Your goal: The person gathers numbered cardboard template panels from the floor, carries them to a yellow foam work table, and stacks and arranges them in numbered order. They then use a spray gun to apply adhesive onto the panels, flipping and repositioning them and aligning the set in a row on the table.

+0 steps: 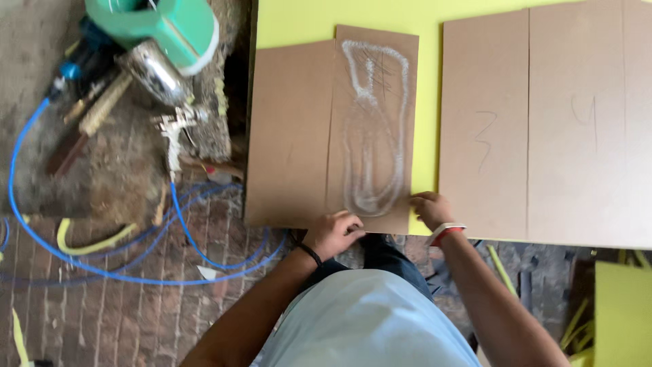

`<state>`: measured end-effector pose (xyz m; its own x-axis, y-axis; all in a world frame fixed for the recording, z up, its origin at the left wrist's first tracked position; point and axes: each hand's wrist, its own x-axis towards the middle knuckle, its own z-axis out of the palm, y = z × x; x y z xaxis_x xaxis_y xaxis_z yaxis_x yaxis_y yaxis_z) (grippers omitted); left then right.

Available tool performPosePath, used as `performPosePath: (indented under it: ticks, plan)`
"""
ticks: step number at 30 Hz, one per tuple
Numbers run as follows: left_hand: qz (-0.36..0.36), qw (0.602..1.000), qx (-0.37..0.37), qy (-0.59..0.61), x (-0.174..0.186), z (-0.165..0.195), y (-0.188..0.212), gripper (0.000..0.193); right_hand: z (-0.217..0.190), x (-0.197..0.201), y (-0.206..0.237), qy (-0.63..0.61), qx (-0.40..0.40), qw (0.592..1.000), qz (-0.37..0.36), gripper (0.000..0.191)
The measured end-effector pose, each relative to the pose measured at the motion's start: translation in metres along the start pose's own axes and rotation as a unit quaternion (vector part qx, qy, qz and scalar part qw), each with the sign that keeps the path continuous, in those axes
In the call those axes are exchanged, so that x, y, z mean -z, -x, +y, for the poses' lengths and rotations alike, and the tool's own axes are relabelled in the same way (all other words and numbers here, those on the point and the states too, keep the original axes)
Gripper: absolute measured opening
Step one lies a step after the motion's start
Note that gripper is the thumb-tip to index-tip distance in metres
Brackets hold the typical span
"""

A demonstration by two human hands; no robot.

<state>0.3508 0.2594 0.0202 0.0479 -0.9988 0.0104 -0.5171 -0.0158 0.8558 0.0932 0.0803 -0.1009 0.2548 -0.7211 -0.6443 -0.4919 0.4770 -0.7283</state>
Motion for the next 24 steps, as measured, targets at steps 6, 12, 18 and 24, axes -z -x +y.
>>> performPosePath:
  ticks: [6,12,18,24]
  plan:
    - [0.029,0.98,-0.104,-0.169,-0.069,0.035,0.009,0.025,-0.014,-0.007,-0.002,-0.139,-0.075,0.975,-0.158,0.029]
    - [0.139,0.953,-0.09,-0.252,-0.068,0.072,-0.002,0.015,-0.077,-0.003,0.034,-0.252,-0.049,0.928,-0.27,0.039]
    - [0.238,0.904,-0.149,-0.323,-0.034,0.125,-0.01,0.015,-0.133,-0.037,0.011,-0.247,0.039,0.904,-0.347,0.047]
    - [0.345,0.878,-0.135,-0.304,0.0,0.18,-0.028,0.027,-0.213,-0.116,-0.049,-0.436,0.06,0.72,-0.537,0.036]
